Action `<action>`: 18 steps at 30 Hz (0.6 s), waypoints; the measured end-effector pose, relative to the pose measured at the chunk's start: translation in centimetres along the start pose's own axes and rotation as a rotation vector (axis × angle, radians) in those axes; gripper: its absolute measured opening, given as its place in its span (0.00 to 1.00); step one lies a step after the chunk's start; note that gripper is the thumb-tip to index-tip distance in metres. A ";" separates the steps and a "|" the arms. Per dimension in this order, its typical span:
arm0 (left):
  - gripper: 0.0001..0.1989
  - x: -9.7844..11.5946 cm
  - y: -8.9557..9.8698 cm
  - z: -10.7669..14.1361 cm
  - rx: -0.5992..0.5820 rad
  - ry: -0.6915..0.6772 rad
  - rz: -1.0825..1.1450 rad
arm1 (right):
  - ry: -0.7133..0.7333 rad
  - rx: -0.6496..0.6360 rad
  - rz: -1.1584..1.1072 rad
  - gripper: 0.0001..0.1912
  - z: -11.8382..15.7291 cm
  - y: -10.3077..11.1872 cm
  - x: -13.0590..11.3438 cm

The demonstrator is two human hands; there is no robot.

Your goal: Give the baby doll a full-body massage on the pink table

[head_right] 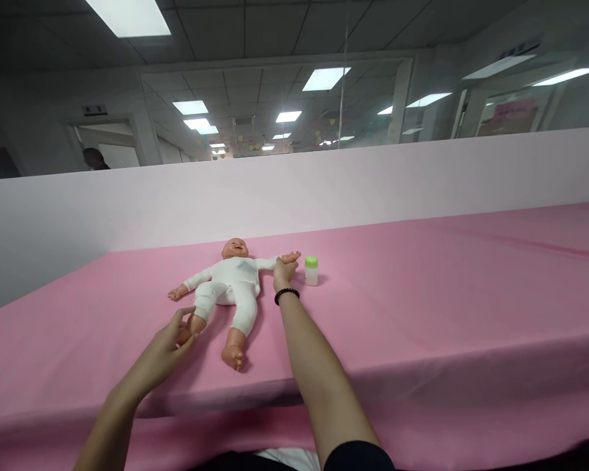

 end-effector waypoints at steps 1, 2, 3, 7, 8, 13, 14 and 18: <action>0.26 0.3 0.2 -0.8 0.008 -0.018 0.000 | 0.006 -0.016 0.015 0.20 0.1 -0.4 -0.3; 0.26 0.6 0.4 -1.8 0.024 -0.038 -0.005 | 0.017 -0.039 0.030 0.22 0.2 -0.8 -0.6; 0.26 0.9 0.7 -2.8 0.049 -0.061 -0.018 | 0.029 -0.068 0.042 0.25 0.5 -1.1 -0.9; 0.26 1.4 1.3 -7.5 0.138 -0.093 -0.160 | 0.330 -0.320 0.249 0.28 2.7 -2.6 -2.5; 0.27 1.2 1.2 -8.5 0.123 -0.073 -0.176 | 0.429 -0.402 0.321 0.26 3.5 -2.9 -2.7; 0.28 0.5 0.2 -10.9 0.052 -0.040 -0.123 | 0.569 -0.591 0.428 0.22 5.0 -3.1 -2.7; 0.28 0.5 0.3 -10.7 0.060 -0.053 -0.120 | 0.562 -0.584 0.423 0.22 5.0 -3.1 -2.7; 0.28 0.6 1.7 -7.9 0.086 -0.091 -0.090 | 0.407 -0.444 0.280 0.25 3.7 -2.8 -2.8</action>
Point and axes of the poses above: each hand's wrist, its own z-axis away from the middle knuckle, its own y-axis out of the back of the hand, x = y × z, the point moved 4 cm from there along -z, towards the middle knuckle, and after that the axes turned 15 degrees about -y, right-handed, at the moved point
